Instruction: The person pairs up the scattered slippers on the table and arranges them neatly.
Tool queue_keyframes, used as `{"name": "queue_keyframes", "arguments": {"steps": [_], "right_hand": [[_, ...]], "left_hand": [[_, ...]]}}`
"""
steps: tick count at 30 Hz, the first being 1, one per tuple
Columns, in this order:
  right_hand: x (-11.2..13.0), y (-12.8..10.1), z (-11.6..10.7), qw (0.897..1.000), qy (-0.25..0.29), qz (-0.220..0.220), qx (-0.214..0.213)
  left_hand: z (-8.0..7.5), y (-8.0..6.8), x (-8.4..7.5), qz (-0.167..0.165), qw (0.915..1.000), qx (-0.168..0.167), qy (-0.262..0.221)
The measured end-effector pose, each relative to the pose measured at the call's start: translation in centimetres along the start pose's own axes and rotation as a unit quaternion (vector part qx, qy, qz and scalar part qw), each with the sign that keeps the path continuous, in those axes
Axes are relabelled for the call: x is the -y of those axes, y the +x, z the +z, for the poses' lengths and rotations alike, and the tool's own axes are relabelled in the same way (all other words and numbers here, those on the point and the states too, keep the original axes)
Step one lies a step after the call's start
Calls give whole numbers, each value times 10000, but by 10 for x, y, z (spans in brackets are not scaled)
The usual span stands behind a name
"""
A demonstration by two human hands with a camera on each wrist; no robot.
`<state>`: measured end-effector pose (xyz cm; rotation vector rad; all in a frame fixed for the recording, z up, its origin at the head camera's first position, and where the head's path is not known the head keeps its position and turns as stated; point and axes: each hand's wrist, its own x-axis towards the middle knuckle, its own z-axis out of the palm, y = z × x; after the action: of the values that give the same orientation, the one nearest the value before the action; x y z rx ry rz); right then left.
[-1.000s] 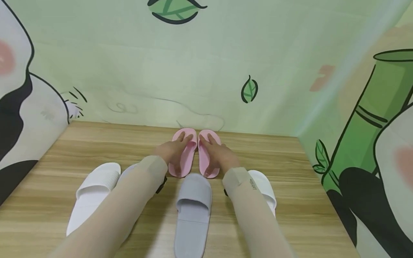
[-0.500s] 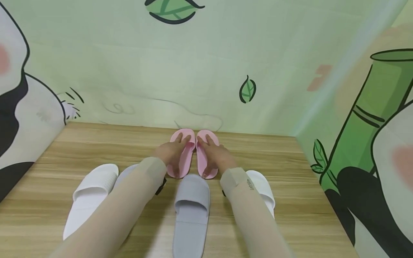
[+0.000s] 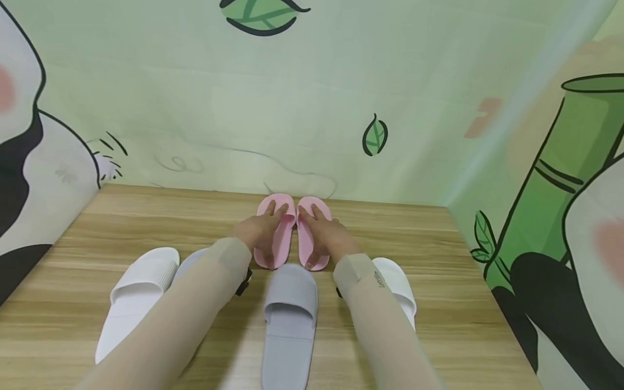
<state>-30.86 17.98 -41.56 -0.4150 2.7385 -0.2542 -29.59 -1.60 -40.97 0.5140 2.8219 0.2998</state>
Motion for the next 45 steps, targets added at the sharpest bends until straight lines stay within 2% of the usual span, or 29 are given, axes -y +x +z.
{"name": "queue_keyframes", "arguments": {"steps": [5,9,15,21,26,32,38,45], "right_hand": [[2,0,-3,10000,-31,12,-66],[5,-1,-5,9998,-38,142,-118],[6,-2,-1,9989,-392,115,-234],[6,-7,4,9986,-463,-125,-242],[6,-2,4,9979,-566,-79,-301],[7,3,2,9977,-591,-56,-315],[10,0,-2,9978,-616,28,-263],[7,8,-1,9982,-577,137,-89]], "left_hand": [[-4,0,-2,-24,10000,18,21],[-5,-2,-6,-33,9998,-127,143],[-2,-3,-11,-112,9990,-323,281],[5,-7,-10,131,9984,-398,371],[2,-5,-8,218,9987,-338,311],[-3,-4,-8,200,9984,-259,467],[-1,1,-8,255,9974,-291,606],[-2,3,-10,93,9974,-268,657]]}}
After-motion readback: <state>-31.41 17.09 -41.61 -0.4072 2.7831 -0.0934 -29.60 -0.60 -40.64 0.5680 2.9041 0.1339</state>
